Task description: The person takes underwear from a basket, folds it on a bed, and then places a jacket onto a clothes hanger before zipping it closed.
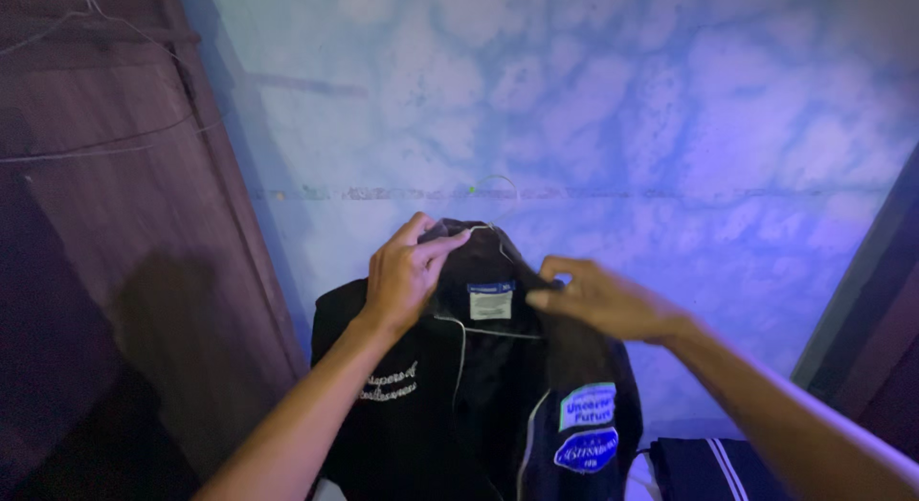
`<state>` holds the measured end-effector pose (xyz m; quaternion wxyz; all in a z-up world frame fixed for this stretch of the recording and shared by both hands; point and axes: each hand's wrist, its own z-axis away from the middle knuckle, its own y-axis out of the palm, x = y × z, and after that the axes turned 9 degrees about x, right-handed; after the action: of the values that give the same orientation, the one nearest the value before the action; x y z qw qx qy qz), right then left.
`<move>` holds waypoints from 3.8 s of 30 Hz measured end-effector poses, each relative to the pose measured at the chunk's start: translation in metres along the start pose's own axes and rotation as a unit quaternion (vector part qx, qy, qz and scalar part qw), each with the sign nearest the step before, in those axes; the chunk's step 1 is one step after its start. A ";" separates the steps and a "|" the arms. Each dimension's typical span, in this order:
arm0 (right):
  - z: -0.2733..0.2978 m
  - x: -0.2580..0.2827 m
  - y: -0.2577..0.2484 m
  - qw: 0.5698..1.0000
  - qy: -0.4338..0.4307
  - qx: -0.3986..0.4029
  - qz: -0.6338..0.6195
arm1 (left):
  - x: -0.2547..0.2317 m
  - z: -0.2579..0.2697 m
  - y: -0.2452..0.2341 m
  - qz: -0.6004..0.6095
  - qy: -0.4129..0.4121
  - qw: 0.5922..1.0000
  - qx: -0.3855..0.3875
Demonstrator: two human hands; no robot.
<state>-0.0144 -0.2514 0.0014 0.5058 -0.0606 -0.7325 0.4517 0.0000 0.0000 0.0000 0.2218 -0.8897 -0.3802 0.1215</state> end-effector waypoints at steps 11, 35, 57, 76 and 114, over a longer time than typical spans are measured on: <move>-0.025 0.027 -0.031 0.976 -0.078 -0.202 -0.001 | -0.033 -0.012 -0.013 0.187 0.066 0.980 -0.030; -0.062 -0.015 -0.002 0.957 -0.219 -0.188 0.003 | 0.024 -0.040 -0.002 0.213 -0.370 0.827 0.365; -0.057 0.015 -0.015 0.966 -0.206 -0.155 -0.007 | -0.002 -0.002 -0.010 0.129 -0.139 0.929 0.319; -0.046 -0.026 -0.021 0.863 0.111 -0.119 -0.478 | -0.011 -0.009 -0.012 0.110 -0.262 0.927 0.245; -0.040 -0.038 -0.021 0.878 0.011 0.056 -0.476 | -0.003 -0.001 -0.007 0.309 -0.089 0.899 0.296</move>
<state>0.0437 -0.2602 -0.0064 0.6705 0.3188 -0.6406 0.1960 -0.0053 0.0018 0.0043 0.3917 -0.8411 -0.0509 0.3694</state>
